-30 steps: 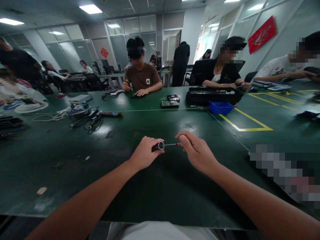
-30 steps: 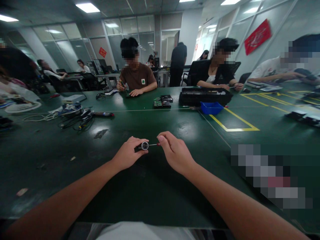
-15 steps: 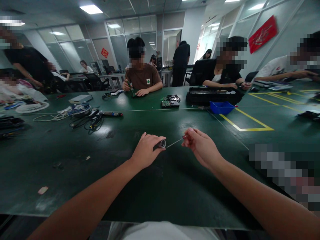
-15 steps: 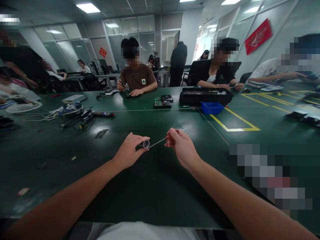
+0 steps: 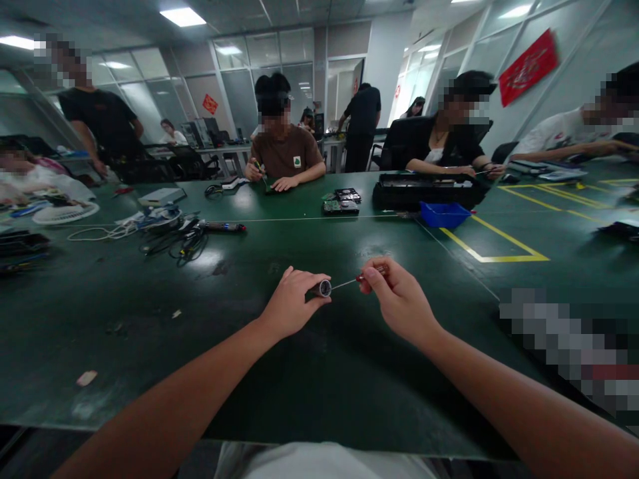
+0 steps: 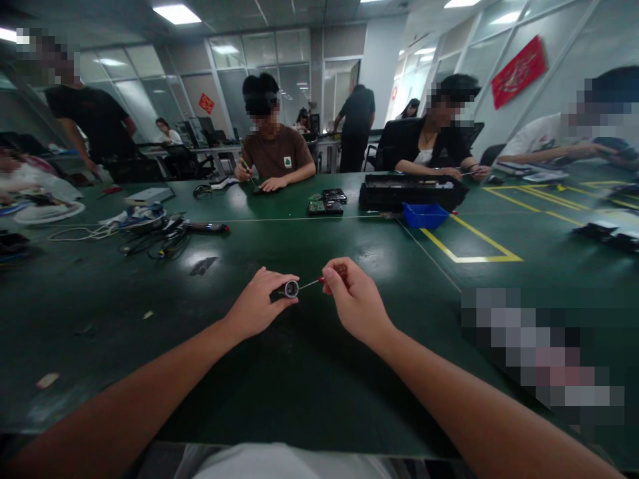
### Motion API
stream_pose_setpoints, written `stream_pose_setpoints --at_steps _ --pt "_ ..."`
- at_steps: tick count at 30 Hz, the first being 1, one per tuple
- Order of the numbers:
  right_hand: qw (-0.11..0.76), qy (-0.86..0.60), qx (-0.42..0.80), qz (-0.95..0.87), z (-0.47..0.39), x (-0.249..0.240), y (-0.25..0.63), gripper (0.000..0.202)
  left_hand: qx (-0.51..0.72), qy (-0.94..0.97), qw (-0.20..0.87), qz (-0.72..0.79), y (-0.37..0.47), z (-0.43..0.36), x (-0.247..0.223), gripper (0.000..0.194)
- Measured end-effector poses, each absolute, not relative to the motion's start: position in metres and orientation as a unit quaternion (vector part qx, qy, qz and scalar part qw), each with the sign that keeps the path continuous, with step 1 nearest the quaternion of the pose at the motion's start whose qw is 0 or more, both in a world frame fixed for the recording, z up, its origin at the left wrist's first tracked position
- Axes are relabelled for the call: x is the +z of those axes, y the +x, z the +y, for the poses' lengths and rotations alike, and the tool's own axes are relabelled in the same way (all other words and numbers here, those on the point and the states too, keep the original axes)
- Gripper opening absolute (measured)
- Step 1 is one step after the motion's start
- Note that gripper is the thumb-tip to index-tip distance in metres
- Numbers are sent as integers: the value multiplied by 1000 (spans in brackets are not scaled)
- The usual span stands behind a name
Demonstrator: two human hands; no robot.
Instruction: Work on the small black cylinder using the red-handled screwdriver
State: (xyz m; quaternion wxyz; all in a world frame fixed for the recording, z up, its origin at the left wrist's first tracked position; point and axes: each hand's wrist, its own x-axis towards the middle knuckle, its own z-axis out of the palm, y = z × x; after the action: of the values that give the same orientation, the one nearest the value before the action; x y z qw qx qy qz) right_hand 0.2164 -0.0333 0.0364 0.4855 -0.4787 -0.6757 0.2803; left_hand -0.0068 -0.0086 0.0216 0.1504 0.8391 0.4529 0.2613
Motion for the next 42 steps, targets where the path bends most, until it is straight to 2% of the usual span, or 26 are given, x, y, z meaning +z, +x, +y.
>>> stream_pose_setpoints --at_steps 13,42 --pt "460 -477 210 -719 -40 39 213 17 270 832 158 457 -9 -6 17 37" --pt "448 -475 217 -725 -41 41 212 16 284 831 151 454 -10 -5 17 34"
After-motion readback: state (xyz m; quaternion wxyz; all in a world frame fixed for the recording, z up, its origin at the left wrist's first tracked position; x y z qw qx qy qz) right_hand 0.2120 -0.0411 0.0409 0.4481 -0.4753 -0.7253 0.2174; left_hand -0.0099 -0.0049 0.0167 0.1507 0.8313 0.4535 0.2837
